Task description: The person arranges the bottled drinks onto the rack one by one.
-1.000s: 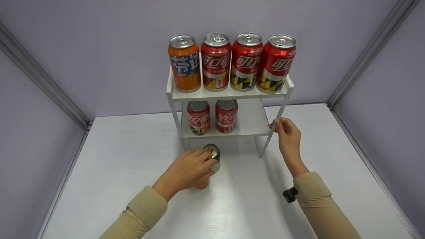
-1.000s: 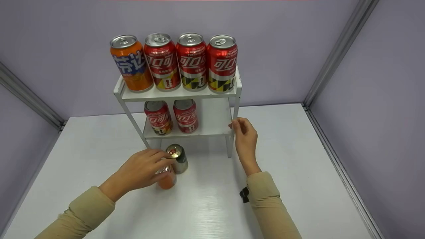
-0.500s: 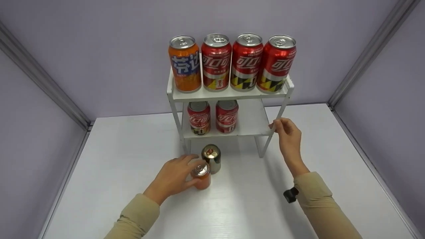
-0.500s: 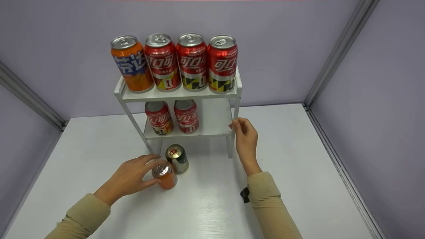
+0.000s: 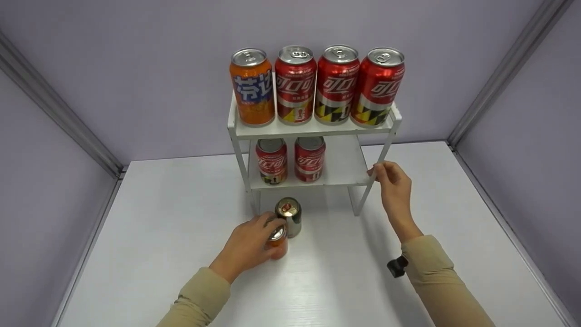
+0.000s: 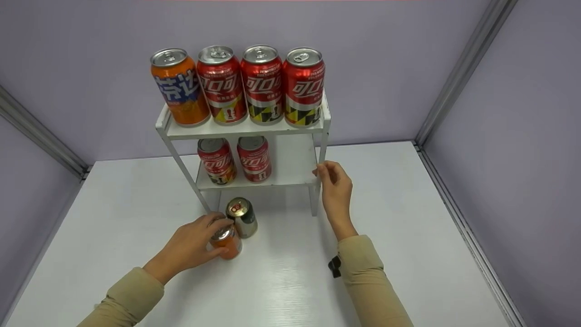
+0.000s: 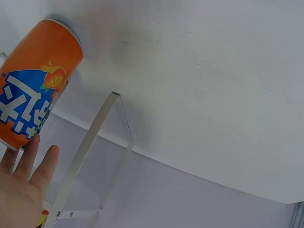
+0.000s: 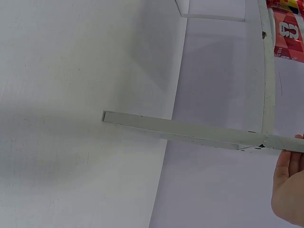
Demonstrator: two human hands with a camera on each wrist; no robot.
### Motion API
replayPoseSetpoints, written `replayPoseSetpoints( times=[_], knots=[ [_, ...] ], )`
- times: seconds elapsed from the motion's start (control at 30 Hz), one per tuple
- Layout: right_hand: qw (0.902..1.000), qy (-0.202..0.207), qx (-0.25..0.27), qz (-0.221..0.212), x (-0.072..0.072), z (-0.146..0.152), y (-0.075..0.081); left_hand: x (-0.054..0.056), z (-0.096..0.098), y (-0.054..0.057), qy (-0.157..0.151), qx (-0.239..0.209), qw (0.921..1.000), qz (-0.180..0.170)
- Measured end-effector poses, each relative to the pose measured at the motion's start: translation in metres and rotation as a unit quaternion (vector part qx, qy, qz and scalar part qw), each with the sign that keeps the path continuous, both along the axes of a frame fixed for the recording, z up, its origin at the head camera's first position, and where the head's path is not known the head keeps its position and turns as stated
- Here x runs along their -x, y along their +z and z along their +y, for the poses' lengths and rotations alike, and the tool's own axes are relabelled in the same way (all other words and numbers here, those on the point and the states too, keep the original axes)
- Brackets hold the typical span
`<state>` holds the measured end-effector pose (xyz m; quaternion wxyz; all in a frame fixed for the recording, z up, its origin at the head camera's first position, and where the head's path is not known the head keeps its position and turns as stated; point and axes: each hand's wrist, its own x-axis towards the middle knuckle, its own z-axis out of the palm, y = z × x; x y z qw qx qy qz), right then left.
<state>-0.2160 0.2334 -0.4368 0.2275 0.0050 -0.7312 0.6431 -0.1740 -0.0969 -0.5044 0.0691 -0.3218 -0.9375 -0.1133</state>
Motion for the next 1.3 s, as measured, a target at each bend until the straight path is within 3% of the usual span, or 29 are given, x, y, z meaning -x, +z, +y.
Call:
replayPoseSetpoints(
  times=[0.4,0.67,1.03,1.3],
  knots=[
    [1.0000,-0.002,0.002,-0.007,0.0007,-0.0008,0.0003,-0.0009,0.0086,-0.0090,0.015,-0.022,0.9994,0.023],
    [1.0000,0.002,0.005,-0.002,0.0009,-0.0004,0.0000,0.0003,0.0060,-0.0064,0.011,-0.016,0.9993,-0.032],
    [1.0000,0.000,-0.003,-0.007,0.0004,-0.0005,0.0010,-0.0017,0.0085,-0.0043,0.014,-0.016,0.9982,-0.055],
    [0.9996,-0.004,-0.019,-0.022,-0.0026,-0.0014,0.0052,-0.0052,0.0089,-0.0029,-0.009,-0.024,0.9996,-0.010]
  ],
)
